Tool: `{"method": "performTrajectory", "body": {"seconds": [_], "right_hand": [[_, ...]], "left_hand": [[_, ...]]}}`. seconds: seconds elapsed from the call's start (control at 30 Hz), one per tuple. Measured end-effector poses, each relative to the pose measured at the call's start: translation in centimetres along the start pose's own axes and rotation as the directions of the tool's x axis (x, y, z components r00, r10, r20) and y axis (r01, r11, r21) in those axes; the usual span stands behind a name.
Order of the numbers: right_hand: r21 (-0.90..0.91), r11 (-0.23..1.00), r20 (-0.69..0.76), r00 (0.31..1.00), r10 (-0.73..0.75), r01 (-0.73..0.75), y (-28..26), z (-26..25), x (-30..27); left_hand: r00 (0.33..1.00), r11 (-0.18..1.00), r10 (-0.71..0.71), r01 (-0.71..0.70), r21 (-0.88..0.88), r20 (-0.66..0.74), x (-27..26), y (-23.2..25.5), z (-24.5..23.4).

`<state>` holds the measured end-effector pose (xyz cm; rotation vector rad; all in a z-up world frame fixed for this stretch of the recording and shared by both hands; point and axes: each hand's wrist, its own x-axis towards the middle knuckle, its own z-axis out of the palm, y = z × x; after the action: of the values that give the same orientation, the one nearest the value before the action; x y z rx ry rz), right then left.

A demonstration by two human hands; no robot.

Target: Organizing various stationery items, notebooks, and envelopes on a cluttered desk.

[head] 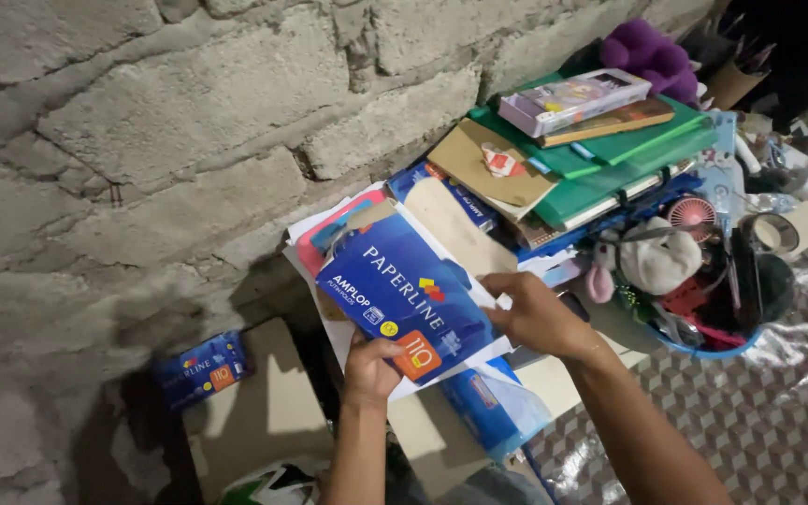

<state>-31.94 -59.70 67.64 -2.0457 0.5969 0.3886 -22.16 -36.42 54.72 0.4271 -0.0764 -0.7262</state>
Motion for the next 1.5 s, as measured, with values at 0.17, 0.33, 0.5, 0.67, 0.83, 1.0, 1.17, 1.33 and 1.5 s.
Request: {"method": "performTrajectory", "body": {"seconds": [0.17, 0.33, 0.5, 0.67, 0.83, 1.0, 1.17, 1.33, 1.5], "right_hand": [[0.011, 0.959, -0.35, 0.9, -0.262, 0.283, -0.6, -3.9, -3.2], [0.326, 0.854, -0.356, 0.89, -0.286, 0.405, -1.8, -8.0, -7.3], [0.275, 0.941, -0.405, 0.911, -0.074, 0.198, -0.9, -10.9, -9.8], [0.459, 0.807, -0.36, 0.908, -0.214, 0.372, 1.9, -11.5, -10.2], [0.454, 0.804, -0.381, 0.9, -0.214, 0.383, 3.2, -11.7, -11.0], [0.497, 0.785, -0.377, 0.907, -0.187, 0.369, 4.1, -12.0, -11.7], [0.524, 0.773, -0.401, 0.904, -0.148, 0.358, 5.8, -12.0, -11.2], [0.543, 0.724, -0.35, 0.899, -0.265, 0.425, 6.4, -12.3, -12.0], [0.583, 0.703, -0.329, 0.91, -0.254, 0.407, 6.3, -12.3, -12.8]], "left_hand": [[0.998, 0.999, 0.002, 0.001, -0.051, 0.057, -1.0, -3.3, 3.5], [0.995, 0.999, 0.021, -0.019, -0.028, 0.094, -3.3, -7.7, 6.3], [0.996, 0.996, 0.018, -0.009, -0.093, 0.088, -5.7, -11.5, 8.9], [0.994, 0.99, 0.084, -0.076, -0.115, 0.066, -7.6, -14.1, 10.2], [0.998, 0.992, 0.053, -0.051, -0.112, 0.014, -8.8, -15.2, 10.8], [0.997, 0.991, 0.061, -0.055, -0.124, 0.047, -9.5, -16.2, 11.3], [0.99, 0.987, 0.134, -0.129, -0.099, 0.045, -10.0, -16.6, 12.0], [0.993, 0.99, 0.099, -0.092, -0.102, 0.068, -10.6, -16.6, 12.2], [0.99, 0.993, 0.098, -0.09, -0.081, 0.098, -11.0, -16.5, 12.5]]}}
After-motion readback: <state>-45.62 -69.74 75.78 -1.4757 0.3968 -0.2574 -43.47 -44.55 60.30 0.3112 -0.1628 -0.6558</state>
